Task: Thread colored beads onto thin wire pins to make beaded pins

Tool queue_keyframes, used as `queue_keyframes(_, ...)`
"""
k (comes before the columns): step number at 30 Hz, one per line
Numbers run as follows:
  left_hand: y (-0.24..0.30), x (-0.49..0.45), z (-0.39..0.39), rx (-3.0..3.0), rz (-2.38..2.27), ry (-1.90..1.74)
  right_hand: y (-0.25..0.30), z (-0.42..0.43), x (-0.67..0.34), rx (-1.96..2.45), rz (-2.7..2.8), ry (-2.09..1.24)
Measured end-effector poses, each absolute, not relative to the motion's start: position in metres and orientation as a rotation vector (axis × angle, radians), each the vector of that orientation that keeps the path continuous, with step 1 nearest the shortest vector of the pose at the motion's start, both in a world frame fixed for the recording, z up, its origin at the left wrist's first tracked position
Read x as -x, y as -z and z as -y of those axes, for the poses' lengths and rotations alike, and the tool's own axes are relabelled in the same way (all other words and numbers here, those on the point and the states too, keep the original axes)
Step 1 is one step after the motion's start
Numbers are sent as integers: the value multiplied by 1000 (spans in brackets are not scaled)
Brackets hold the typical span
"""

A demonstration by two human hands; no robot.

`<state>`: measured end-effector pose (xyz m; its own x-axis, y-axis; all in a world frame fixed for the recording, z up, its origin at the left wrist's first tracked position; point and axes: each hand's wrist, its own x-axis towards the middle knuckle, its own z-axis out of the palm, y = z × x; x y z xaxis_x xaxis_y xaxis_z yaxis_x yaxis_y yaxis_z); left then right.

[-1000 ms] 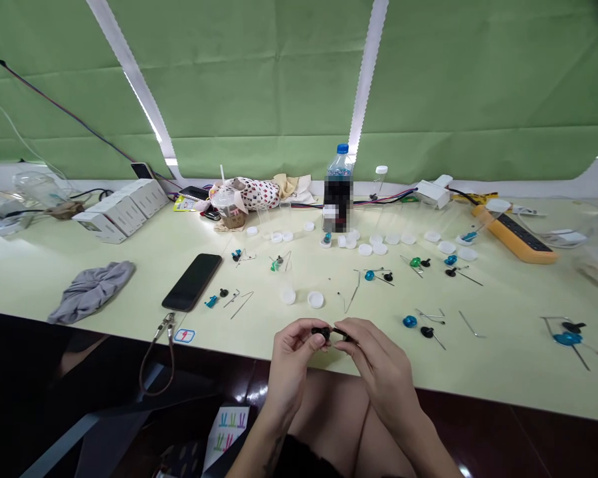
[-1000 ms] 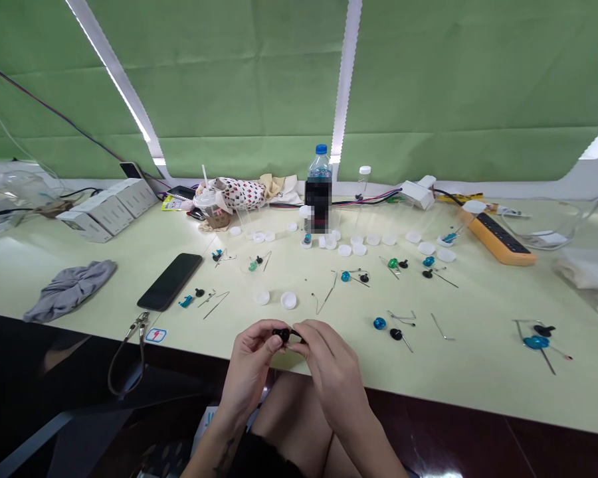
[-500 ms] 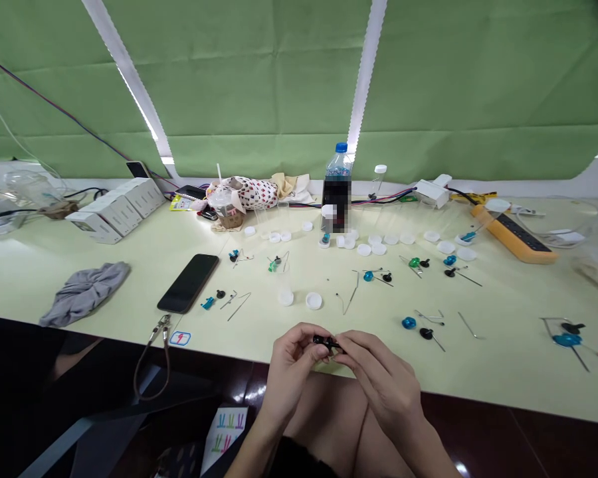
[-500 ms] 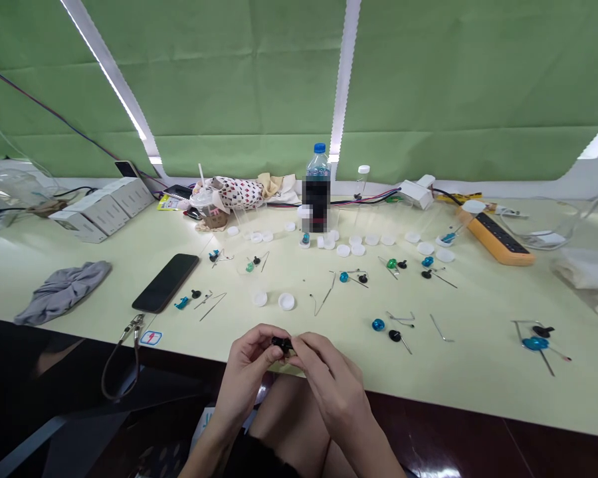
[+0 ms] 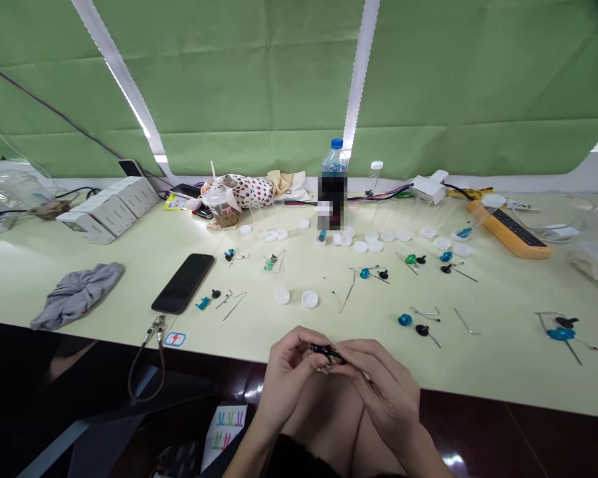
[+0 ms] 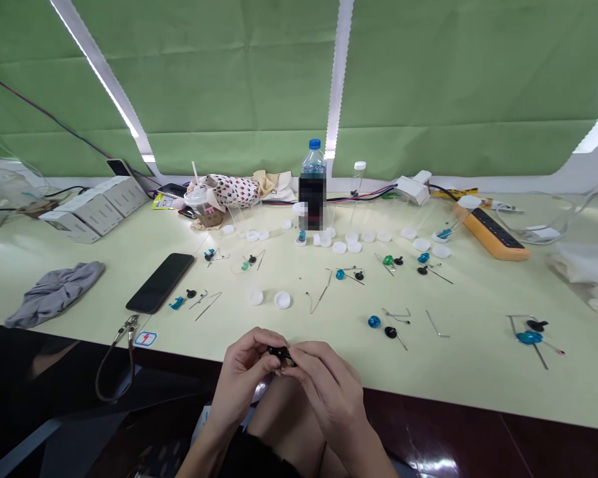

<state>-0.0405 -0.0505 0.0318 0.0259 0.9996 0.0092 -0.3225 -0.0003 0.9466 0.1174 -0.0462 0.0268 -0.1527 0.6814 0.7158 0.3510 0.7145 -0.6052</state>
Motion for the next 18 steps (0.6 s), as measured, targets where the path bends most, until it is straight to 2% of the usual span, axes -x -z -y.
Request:
queue_keyframes(10,-45,55,58,-1694,-1043,-1303,-21,54,-110,850,1564,-638)
queue_keyframes(18,-56,60,61,-1931,-1001,-1199,-20,61,-106,908,1405,-914)
